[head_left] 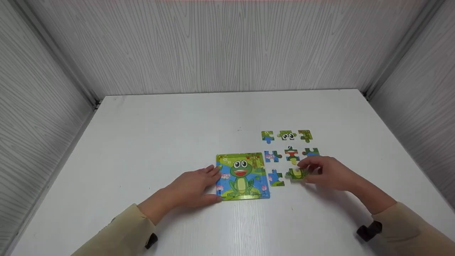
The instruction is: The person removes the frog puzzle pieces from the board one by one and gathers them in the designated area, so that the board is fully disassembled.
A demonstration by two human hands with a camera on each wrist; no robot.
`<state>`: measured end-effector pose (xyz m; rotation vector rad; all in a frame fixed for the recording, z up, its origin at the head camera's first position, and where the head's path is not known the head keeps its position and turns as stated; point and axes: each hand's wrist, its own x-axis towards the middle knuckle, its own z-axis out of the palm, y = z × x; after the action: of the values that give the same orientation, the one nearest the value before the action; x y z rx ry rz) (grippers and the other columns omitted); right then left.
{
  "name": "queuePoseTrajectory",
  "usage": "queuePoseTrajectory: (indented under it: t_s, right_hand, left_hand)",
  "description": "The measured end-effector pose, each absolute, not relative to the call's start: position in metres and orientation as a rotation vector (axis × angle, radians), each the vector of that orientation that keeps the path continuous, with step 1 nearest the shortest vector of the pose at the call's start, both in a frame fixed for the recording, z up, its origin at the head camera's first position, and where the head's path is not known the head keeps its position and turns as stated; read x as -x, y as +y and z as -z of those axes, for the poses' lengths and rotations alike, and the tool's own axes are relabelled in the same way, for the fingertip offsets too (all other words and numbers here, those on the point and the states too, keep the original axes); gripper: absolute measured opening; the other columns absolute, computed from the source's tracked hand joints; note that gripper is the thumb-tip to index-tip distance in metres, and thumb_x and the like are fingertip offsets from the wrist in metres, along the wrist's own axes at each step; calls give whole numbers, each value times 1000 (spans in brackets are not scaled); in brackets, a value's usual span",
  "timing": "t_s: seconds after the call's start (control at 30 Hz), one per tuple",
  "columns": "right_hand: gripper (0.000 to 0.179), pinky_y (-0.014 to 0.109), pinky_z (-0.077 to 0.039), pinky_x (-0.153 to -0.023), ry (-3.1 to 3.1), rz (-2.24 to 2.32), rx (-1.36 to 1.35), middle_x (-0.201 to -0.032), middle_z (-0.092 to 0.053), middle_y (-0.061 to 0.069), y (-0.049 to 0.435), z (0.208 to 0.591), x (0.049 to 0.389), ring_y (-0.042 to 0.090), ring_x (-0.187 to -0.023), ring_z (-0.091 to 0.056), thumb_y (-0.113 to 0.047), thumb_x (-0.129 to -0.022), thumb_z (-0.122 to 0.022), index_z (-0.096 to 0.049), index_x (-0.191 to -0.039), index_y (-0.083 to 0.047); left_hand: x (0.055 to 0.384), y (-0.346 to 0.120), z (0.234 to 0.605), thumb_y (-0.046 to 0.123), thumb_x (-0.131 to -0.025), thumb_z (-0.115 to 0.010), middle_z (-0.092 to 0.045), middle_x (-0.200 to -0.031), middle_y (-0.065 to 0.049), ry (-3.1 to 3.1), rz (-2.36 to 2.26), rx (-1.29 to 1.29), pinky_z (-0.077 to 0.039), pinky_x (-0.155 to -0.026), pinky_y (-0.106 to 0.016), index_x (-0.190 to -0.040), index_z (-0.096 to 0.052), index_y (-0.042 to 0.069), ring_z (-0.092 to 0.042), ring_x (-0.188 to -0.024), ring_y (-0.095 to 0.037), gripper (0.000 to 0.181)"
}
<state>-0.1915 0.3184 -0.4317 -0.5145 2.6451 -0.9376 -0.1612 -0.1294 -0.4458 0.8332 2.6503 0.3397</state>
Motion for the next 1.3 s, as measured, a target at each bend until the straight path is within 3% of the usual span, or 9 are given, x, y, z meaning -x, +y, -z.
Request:
queuePoseTrajectory:
  t_s: [0.37,1.3]
  right_hand:
    - [37,30,-52,-84,2670,900,483,-115,-69,0,323,435,191,22,-102,-59,-18,-90,-85,-74,-126,-16]
    - [40,30,-50,-85,2667,924,467,-112,-63,0,322,442,187,23,-102,-55,-18,-90,-85,-71,-127,-18]
  left_hand:
    - [161,-129,446,63,-99,-63,-33,-172,1,2648,-332,-815,-33,-124,-50,-166,-38,17,-26,-160,-23,85]
    - [162,-129,446,60,-99,-64,-34,-171,-2,2652,-326,-856,-36,-123,-49,-165,-40,15,-28,-159,-24,83]
